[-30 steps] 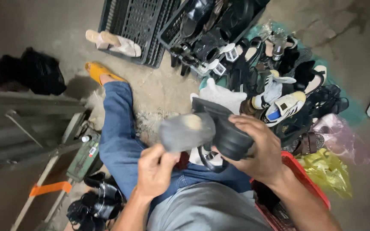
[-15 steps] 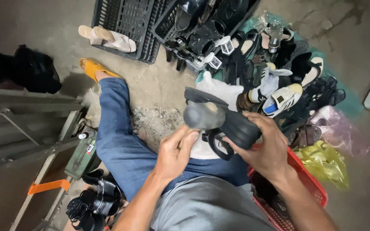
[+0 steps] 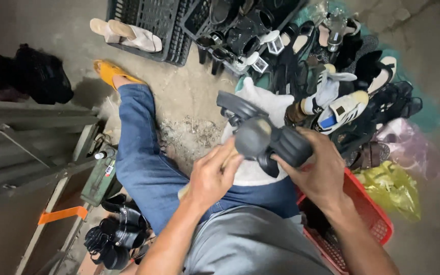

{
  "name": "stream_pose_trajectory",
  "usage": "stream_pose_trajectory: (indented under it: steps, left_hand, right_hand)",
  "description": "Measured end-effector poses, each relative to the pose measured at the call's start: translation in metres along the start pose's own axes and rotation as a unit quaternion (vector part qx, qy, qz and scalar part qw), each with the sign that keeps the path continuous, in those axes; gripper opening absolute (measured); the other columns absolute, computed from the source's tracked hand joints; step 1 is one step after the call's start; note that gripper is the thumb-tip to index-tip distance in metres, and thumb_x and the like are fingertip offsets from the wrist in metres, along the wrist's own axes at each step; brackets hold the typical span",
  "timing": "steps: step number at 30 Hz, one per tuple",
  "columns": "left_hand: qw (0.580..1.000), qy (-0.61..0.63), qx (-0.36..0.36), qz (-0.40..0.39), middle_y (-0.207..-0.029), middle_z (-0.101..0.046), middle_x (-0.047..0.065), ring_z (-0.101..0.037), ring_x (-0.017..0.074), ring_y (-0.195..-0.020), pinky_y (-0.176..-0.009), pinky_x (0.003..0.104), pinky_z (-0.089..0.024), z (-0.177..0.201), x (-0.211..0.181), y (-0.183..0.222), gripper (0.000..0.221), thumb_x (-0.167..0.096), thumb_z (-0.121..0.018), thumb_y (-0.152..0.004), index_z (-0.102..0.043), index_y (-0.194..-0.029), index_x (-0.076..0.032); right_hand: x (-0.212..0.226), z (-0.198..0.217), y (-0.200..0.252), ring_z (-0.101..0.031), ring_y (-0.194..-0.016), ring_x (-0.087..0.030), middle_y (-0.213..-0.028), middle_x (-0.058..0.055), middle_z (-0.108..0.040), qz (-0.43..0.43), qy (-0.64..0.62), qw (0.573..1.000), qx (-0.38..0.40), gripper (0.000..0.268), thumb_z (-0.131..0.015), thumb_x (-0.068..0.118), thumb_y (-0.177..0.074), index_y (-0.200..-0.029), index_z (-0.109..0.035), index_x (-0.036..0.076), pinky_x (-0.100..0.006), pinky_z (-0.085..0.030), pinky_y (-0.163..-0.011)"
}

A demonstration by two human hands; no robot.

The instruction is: Repairing shoes by brushing off dirt, hammering soles, and fitting replacement parts.

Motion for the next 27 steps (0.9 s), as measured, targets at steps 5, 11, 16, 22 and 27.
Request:
stream_pose_trajectory:
  steps: [5, 11, 16, 22, 27]
  left_hand:
    - [0.996, 0.080, -0.044, -0.023, -0.086, -0.073, 0.017, -0.067, 0.0357, -0.068, -0.058, 0.038, -0.056, 0.003, 0.000, 0.021, 0.019, -0.010, -0.064, -0.093, -0.073, -0.107, -0.001]
    - [1.000, -0.016, 0.000, -0.006, -0.085, -0.073, 0.014, -0.073, 0.0379, -0.076, -0.058, 0.043, -0.057, -0.005, -0.003, -0.005, 0.025, -0.021, -0.069, -0.096, -0.074, -0.116, -0.006]
    - [0.999, -0.010, 0.034, 0.019, -0.076, -0.066, 0.011, -0.070, 0.0338, -0.068, -0.056, 0.041, -0.054, -0.004, -0.013, -0.012, 0.031, -0.023, -0.065, -0.099, -0.071, -0.127, -0.010]
    - [0.992, 0.025, -0.100, -0.077, -0.083, -0.073, 0.014, -0.064, 0.0355, -0.060, -0.057, 0.037, -0.055, 0.020, 0.000, 0.003, 0.019, 0.000, -0.058, -0.094, -0.076, -0.101, 0.001]
    - [0.998, 0.046, -0.041, 0.008, -0.083, -0.074, 0.012, -0.069, 0.0357, -0.068, -0.062, 0.037, -0.056, 0.015, 0.020, 0.011, 0.016, -0.003, -0.063, -0.095, -0.075, -0.104, -0.003]
  right_hand:
    - [-0.025, -0.006, 0.017, -0.070, -0.102, -0.039, -0.118, -0.013, -0.070, 0.034, 0.032, 0.998, -0.046, 0.071, -0.096, 0.026, -0.070, -0.128, -0.061, 0.005, -0.048, -0.056, -0.086]
    - [-0.022, -0.012, 0.012, -0.069, -0.107, -0.037, -0.121, -0.012, -0.067, 0.041, 0.077, 0.996, -0.016, 0.071, -0.093, 0.024, -0.073, -0.131, -0.058, 0.006, -0.049, -0.055, -0.091]
    - [0.000, -0.011, 0.000, -0.064, -0.120, -0.038, -0.124, -0.013, -0.061, 0.073, 0.133, 0.988, 0.025, 0.074, -0.087, 0.023, -0.078, -0.143, -0.055, 0.006, -0.052, -0.056, -0.091]
    - [0.007, -0.009, 0.003, -0.075, -0.097, -0.026, -0.123, -0.001, -0.066, 0.136, 0.291, 0.947, 0.019, 0.068, -0.080, 0.041, -0.083, -0.147, -0.059, 0.033, -0.039, -0.065, -0.069]
    - [0.000, 0.006, 0.014, -0.075, -0.097, -0.025, -0.117, 0.002, -0.070, 0.108, 0.237, 0.965, -0.011, 0.057, -0.080, 0.042, -0.083, -0.138, -0.069, 0.034, -0.038, -0.062, -0.072]
Point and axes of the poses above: each hand's wrist, its own y-axis away from the middle knuckle, its own z-axis out of the back of the hand, x = y × z, the point moved 8 cm from there along -y, towards the middle knuckle
